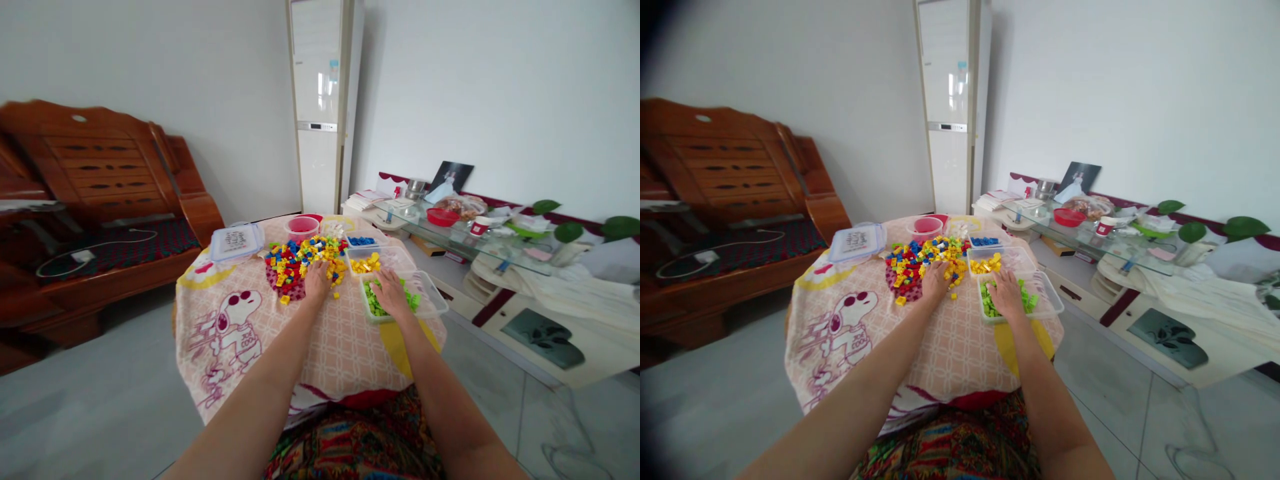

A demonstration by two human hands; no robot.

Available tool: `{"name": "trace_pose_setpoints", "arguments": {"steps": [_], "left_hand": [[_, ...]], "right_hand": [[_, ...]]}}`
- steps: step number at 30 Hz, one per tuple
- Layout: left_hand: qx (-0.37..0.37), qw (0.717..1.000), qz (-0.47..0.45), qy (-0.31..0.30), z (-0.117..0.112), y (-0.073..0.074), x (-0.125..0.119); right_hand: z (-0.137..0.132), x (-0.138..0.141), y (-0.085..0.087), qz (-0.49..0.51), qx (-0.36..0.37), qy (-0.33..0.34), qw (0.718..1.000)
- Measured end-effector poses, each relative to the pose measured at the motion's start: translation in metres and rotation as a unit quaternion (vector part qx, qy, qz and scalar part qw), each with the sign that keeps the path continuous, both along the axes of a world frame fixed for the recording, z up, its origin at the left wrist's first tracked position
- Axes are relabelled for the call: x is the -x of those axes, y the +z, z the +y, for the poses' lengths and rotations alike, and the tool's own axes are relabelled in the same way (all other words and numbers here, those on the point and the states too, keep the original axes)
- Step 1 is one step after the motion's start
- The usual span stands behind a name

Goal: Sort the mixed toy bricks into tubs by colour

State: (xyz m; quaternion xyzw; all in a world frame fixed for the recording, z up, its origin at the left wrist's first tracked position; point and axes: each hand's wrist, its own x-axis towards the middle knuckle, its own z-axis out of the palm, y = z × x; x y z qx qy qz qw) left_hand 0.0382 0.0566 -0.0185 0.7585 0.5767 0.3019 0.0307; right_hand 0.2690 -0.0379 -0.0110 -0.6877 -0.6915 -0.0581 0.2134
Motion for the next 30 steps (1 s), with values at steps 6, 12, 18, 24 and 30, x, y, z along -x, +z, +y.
{"name": "trace_pose_setpoints", "arguments": {"steps": [6, 12, 18, 24, 30], "left_hand": [[-0.049, 0.995, -0.089, -0.025, 0.016, -0.008, -0.006], [-0.076, 0.985, -0.152, -0.01, 0.006, -0.021, 0.007], [-0.035, 0.992, -0.124, 0.0, -0.01, -0.012, 0.014], [-0.017, 0.994, -0.103, 0.017, -0.014, -0.008, 0.019], [-0.02, 0.995, -0.098, 0.029, -0.013, -0.009, 0.023]], "right_hand": [[-0.001, 0.001, 0.0, 0.002, 0.001, -0.013, 1.0], [-0.001, 0.001, 0.003, 0.0, 0.006, -0.013, 1.0], [0.001, -0.001, -0.001, 0.005, -0.002, -0.004, 1.0], [0.001, -0.001, -0.003, 0.002, -0.009, 0.001, 1.0], [0.001, -0.002, 0.0, 0.002, -0.002, 0.002, 1.0]]}}
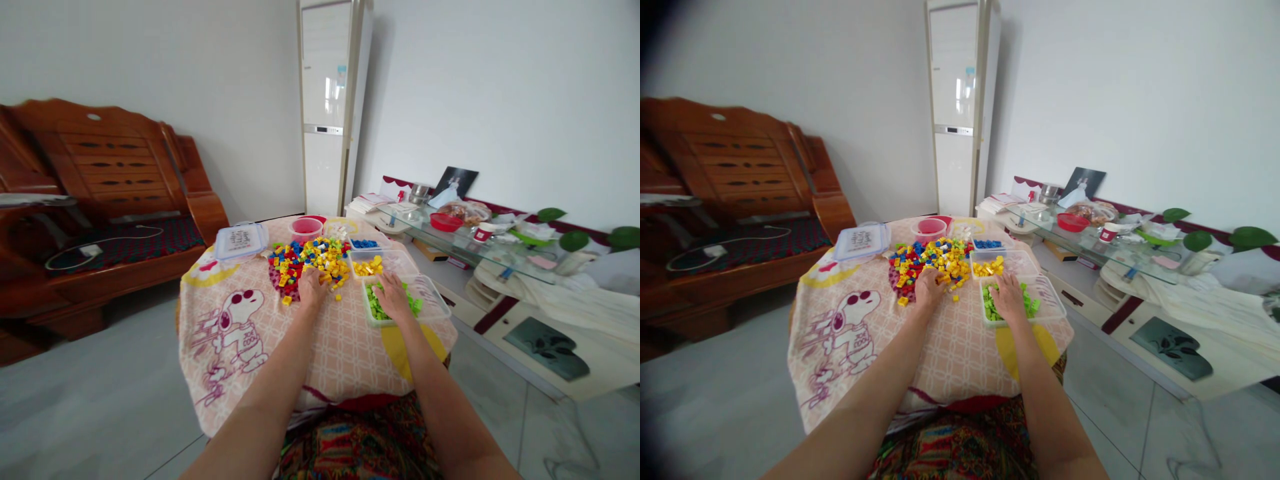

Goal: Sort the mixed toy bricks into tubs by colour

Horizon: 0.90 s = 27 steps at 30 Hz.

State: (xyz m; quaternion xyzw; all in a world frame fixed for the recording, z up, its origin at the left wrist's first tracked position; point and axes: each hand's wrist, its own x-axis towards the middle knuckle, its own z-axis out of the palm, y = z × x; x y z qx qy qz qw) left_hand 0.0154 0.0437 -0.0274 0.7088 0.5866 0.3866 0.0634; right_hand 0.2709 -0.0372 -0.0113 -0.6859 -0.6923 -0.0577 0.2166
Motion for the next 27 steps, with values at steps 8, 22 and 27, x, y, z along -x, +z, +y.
{"name": "trace_pose_setpoints", "arguments": {"steps": [8, 22, 27], "left_hand": [[-0.062, 0.993, -0.099, -0.031, -0.001, -0.001, -0.008], [-0.056, 0.958, -0.195, -0.203, -0.01, -0.004, -0.08], [-0.102, 0.977, -0.115, -0.149, -0.008, -0.006, -0.057]], "right_hand": [[0.0, 0.001, -0.002, -0.001, -0.003, -0.003, 1.0], [-0.001, 0.001, 0.001, -0.002, -0.002, -0.002, 1.0], [-0.002, 0.0, -0.001, 0.003, -0.005, 0.001, 1.0]]}}
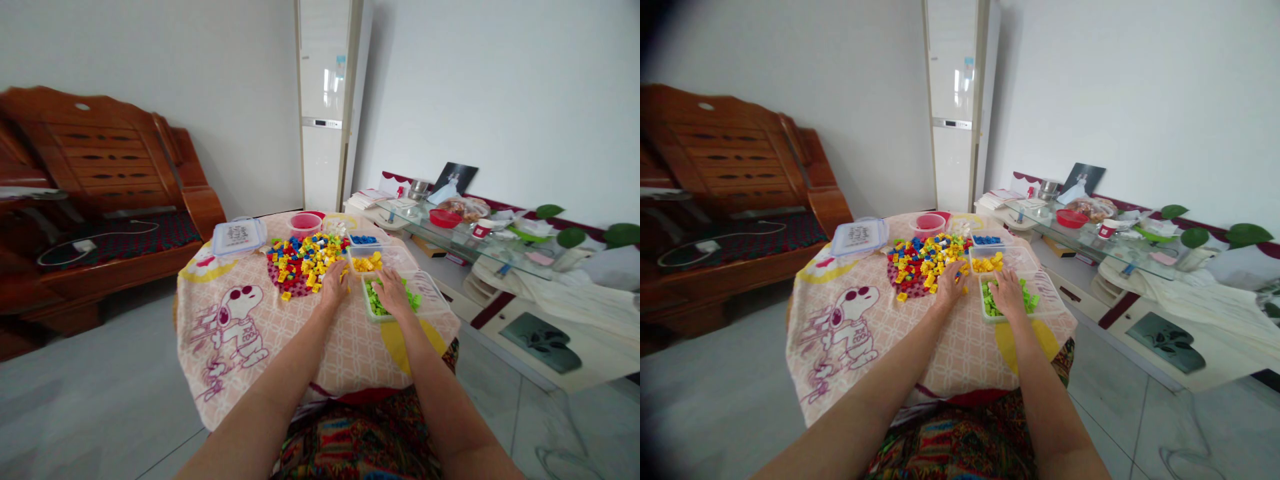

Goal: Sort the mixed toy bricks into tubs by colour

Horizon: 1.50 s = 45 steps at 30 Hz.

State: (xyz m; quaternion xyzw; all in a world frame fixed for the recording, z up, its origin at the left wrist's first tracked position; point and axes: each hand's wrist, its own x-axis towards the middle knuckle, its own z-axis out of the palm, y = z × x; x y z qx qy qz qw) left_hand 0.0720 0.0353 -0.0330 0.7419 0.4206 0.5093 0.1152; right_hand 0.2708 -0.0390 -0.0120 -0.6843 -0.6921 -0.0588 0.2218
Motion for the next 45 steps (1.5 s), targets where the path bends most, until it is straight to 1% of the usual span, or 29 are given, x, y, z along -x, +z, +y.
{"name": "trace_pose_setpoints", "arguments": {"steps": [3, 6, 8, 11, 14, 20, 26, 31, 34, 38, 41, 45], "left_hand": [[0.019, 0.995, 0.022, 0.091, 0.009, 0.001, 0.024], [0.054, 0.986, 0.06, 0.148, 0.016, 0.002, 0.042], [0.089, 0.978, 0.096, 0.163, 0.018, 0.003, 0.047], [0.129, 0.966, 0.133, 0.18, 0.016, 0.005, 0.048], [0.136, 0.962, 0.133, 0.195, 0.013, 0.007, 0.046], [0.128, 0.966, 0.111, 0.195, 0.011, 0.006, 0.047], [0.101, 0.977, 0.068, 0.178, 0.011, 0.007, 0.046], [0.065, 0.989, 0.024, 0.131, 0.009, 0.007, 0.04], [0.037, 0.996, 0.017, 0.082, 0.006, 0.005, 0.027], [0.008, 1.0, 0.012, 0.02, 0.001, 0.004, 0.001], [0.016, 1.0, 0.012, -0.004, -0.001, 0.003, -0.015], [0.032, 0.999, 0.025, -0.02, 0.001, 0.0, -0.022]], "right_hand": [[-0.001, 0.001, 0.001, -0.001, 0.006, -0.008, 1.0], [-0.001, 0.002, 0.002, -0.002, 0.01, -0.014, 1.0], [0.0, 0.002, 0.002, -0.002, 0.012, -0.013, 1.0], [0.001, 0.001, 0.002, 0.001, 0.013, -0.009, 1.0], [0.001, 0.001, 0.002, 0.001, 0.011, -0.004, 1.0], [0.001, 0.001, 0.002, -0.002, 0.014, -0.005, 1.0], [0.002, 0.001, 0.002, -0.002, 0.01, -0.004, 1.0], [0.0, 0.003, 0.003, 0.001, 0.008, -0.015, 1.0], [0.0, 0.004, 0.003, 0.003, 0.009, -0.02, 1.0], [0.001, 0.003, 0.001, -0.001, 0.001, -0.015, 1.0], [0.001, 0.002, 0.002, -0.011, -0.004, -0.003, 1.0], [0.0, 0.002, 0.003, -0.016, 0.002, -0.008, 1.0]]}}
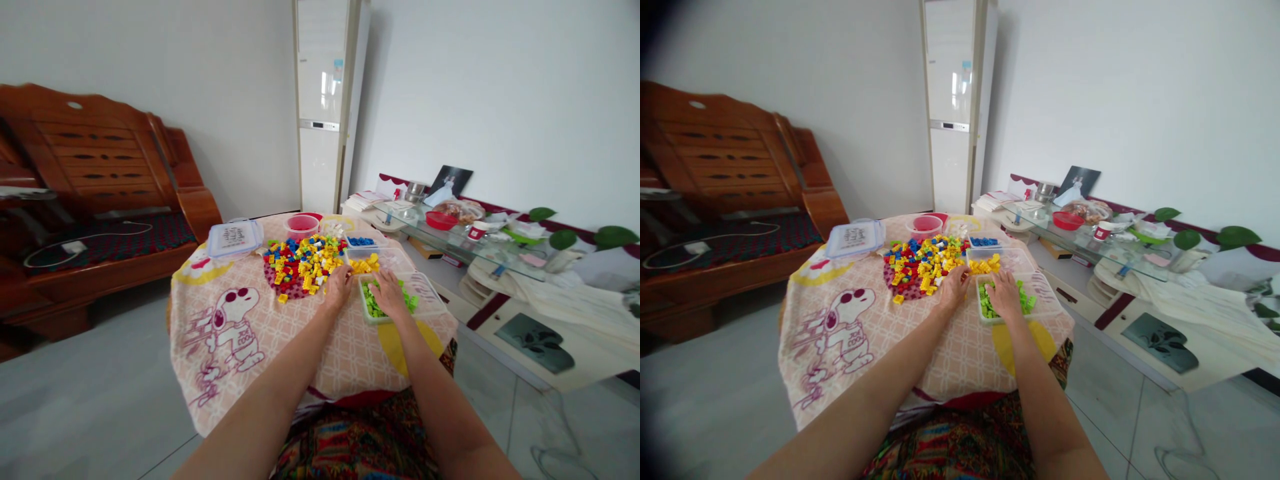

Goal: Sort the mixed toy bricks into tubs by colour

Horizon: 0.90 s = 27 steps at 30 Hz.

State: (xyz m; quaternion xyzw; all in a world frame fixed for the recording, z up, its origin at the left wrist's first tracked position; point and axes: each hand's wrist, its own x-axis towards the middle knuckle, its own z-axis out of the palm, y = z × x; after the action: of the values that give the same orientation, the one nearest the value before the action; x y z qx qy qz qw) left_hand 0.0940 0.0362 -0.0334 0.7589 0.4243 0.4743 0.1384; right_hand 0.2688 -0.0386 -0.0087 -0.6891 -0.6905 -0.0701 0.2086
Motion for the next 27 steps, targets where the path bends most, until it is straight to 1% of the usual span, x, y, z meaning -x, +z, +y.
{"name": "trace_pose_setpoints", "arguments": {"steps": [6, 9, 13, 16, 20, 24, 27], "left_hand": [[-0.041, 0.998, -0.011, -0.049, 0.003, -0.004, 0.004], [-0.054, 0.997, -0.014, -0.059, 0.002, -0.005, 0.006], [-0.054, 0.997, -0.031, -0.05, -0.001, -0.003, 0.007], [-0.033, 0.998, -0.042, -0.041, -0.002, -0.001, 0.007], [-0.015, 0.999, -0.031, -0.024, -0.004, 0.003, 0.008], [-0.028, 0.999, 0.01, -0.028, -0.006, 0.005, 0.01], [-0.062, 0.997, 0.032, -0.043, -0.004, 0.002, 0.012]], "right_hand": [[-0.001, 0.0, 0.0, 0.009, 0.008, -0.003, 1.0], [0.0, 0.0, -0.002, 0.013, -0.001, -0.003, 1.0], [0.001, -0.001, -0.005, 0.011, -0.012, 0.002, 1.0], [0.001, -0.001, -0.005, 0.007, -0.012, 0.004, 1.0], [0.002, -0.002, -0.005, 0.009, -0.01, 0.003, 1.0], [0.003, -0.002, -0.007, 0.014, -0.009, 0.009, 1.0], [0.002, -0.002, -0.006, 0.013, 0.001, 0.005, 1.0]]}}
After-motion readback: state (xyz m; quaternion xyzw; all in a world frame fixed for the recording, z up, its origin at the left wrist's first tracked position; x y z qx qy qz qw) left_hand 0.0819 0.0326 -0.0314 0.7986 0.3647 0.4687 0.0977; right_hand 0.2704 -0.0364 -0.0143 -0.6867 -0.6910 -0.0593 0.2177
